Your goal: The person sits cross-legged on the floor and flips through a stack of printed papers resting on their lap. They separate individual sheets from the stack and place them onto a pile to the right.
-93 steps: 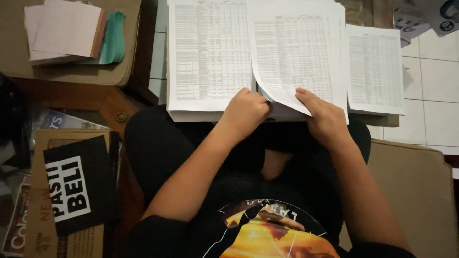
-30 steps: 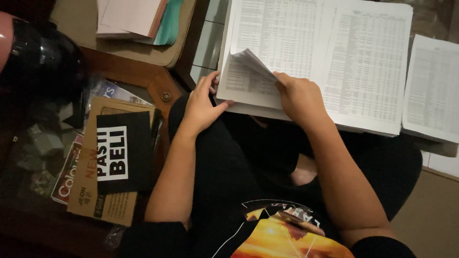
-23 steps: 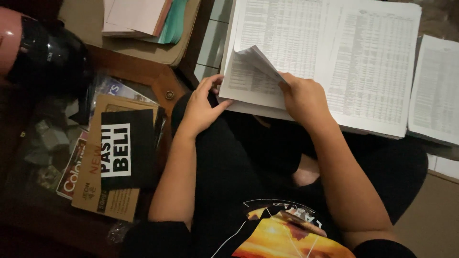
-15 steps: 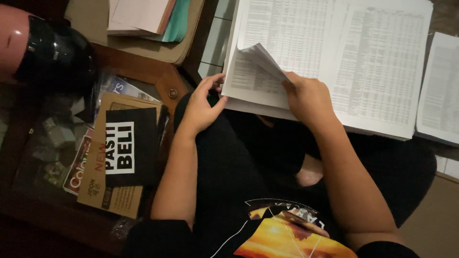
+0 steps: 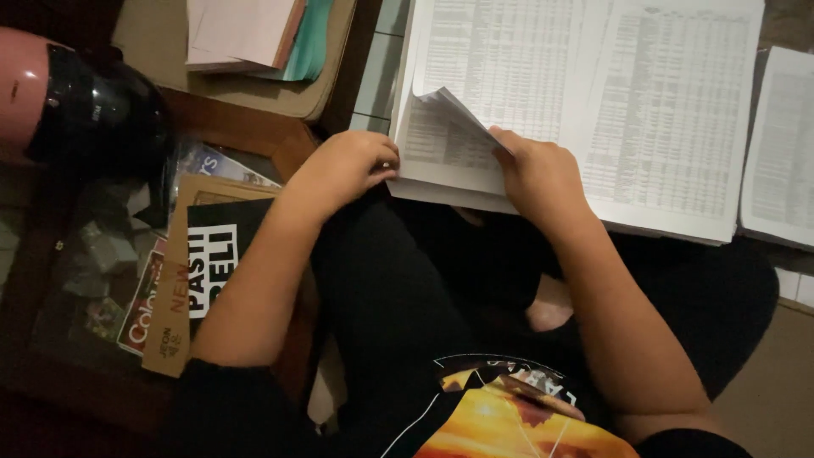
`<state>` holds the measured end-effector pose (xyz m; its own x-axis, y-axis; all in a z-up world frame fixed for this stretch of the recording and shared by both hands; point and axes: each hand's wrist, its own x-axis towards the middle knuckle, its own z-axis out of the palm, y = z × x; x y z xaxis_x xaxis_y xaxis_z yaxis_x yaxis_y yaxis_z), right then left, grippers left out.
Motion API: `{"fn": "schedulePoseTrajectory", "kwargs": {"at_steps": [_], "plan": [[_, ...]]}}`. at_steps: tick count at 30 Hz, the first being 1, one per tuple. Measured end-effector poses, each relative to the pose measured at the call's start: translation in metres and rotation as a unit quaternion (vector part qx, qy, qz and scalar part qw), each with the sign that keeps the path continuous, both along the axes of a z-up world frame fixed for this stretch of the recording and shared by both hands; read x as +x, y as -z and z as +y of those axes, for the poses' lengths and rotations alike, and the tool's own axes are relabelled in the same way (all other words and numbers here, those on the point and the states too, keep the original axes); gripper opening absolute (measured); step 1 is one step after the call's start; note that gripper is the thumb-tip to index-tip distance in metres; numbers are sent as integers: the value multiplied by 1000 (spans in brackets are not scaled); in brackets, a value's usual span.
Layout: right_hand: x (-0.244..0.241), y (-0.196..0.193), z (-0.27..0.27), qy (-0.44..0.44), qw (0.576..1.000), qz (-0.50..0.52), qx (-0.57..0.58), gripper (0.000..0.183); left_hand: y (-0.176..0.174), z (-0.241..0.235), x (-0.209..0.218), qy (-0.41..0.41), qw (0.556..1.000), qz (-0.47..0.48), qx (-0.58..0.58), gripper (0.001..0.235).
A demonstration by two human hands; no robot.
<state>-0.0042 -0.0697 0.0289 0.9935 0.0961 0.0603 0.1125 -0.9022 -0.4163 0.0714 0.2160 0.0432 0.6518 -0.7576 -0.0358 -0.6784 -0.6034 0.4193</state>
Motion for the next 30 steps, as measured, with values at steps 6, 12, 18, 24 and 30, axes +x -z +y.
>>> {"fn": "schedulePoseTrajectory", "kwargs": {"at_steps": [6, 12, 18, 24, 30], "plan": [[-1, 9, -2, -9, 1000, -13, -25, 31, 15, 3, 7, -4, 998, -32, 62, 6], [-14, -11, 12, -37, 991, -108, -75, 30, 32, 15, -4, 19, 992, -114, 42, 9], [-5, -3, 22, -92, 958, -257, -92, 25, 24, 25, -24, -9, 992, -115, -53, 13], [-9, 14, 38, -107, 966, -210, -104, 26, 32, 22, -27, -8, 989, -134, -65, 19], [-12, 29, 31, -149, 957, -234, -89, 33, 40, 18, -24, -25, 951, -271, -147, 12]]}}
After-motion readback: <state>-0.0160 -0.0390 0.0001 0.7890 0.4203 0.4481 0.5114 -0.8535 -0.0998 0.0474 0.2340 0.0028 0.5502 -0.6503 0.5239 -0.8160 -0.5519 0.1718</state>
